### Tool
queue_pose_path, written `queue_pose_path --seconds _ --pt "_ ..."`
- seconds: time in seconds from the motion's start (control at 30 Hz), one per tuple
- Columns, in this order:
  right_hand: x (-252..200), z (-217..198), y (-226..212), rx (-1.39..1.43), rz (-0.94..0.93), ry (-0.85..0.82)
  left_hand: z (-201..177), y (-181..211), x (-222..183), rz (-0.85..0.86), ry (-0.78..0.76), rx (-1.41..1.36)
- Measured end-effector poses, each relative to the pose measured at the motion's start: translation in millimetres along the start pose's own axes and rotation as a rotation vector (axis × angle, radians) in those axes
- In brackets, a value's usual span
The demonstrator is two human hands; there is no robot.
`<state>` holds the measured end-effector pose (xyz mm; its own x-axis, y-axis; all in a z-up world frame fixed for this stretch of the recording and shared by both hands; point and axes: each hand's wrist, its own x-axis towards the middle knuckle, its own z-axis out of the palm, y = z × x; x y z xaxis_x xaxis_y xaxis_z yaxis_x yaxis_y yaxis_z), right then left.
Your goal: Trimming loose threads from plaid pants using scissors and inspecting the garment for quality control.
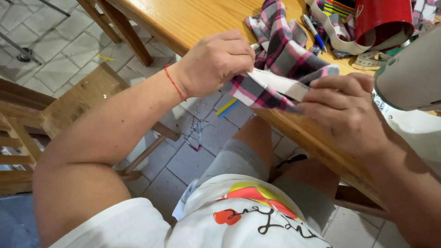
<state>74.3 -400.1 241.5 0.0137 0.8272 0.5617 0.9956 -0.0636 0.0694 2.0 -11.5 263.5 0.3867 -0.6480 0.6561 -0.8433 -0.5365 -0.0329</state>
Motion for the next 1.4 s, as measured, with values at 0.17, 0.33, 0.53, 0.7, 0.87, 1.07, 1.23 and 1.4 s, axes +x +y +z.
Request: queue_pose_path --seconds 0.17,0.33,0.53,0.7,0.87,1.07,1.23,1.4 --pt "7 3 -7 0.091 0.059 -0.204 -6 26 19 -0.101 -0.105 -0.483" --pt "0 -6 -2 -0.185 0.025 -0.224 -11 57 29 -0.082 -0.323 -0.752" --pt "-15 -11 -6 -0.259 0.011 -0.072 -12 31 9 -0.184 -0.616 -0.104" --pt "17 -21 -32 -0.059 -0.414 -0.111 -5 5 9 0.089 -0.444 0.235" --pt "-23 -8 -19 0.037 -0.235 -0.214 -5 6 20 0.187 -0.326 0.314" --pt "-9 -25 -28 -0.042 -0.075 -0.159 -19 30 29 0.169 -0.37 0.381" --pt "-83 17 -7 -0.1 0.026 -0.094 -30 42 34 0.251 -0.323 0.443" --pt "-45 4 -20 -0.166 0.054 0.347 -35 49 41 0.319 -0.173 0.506"
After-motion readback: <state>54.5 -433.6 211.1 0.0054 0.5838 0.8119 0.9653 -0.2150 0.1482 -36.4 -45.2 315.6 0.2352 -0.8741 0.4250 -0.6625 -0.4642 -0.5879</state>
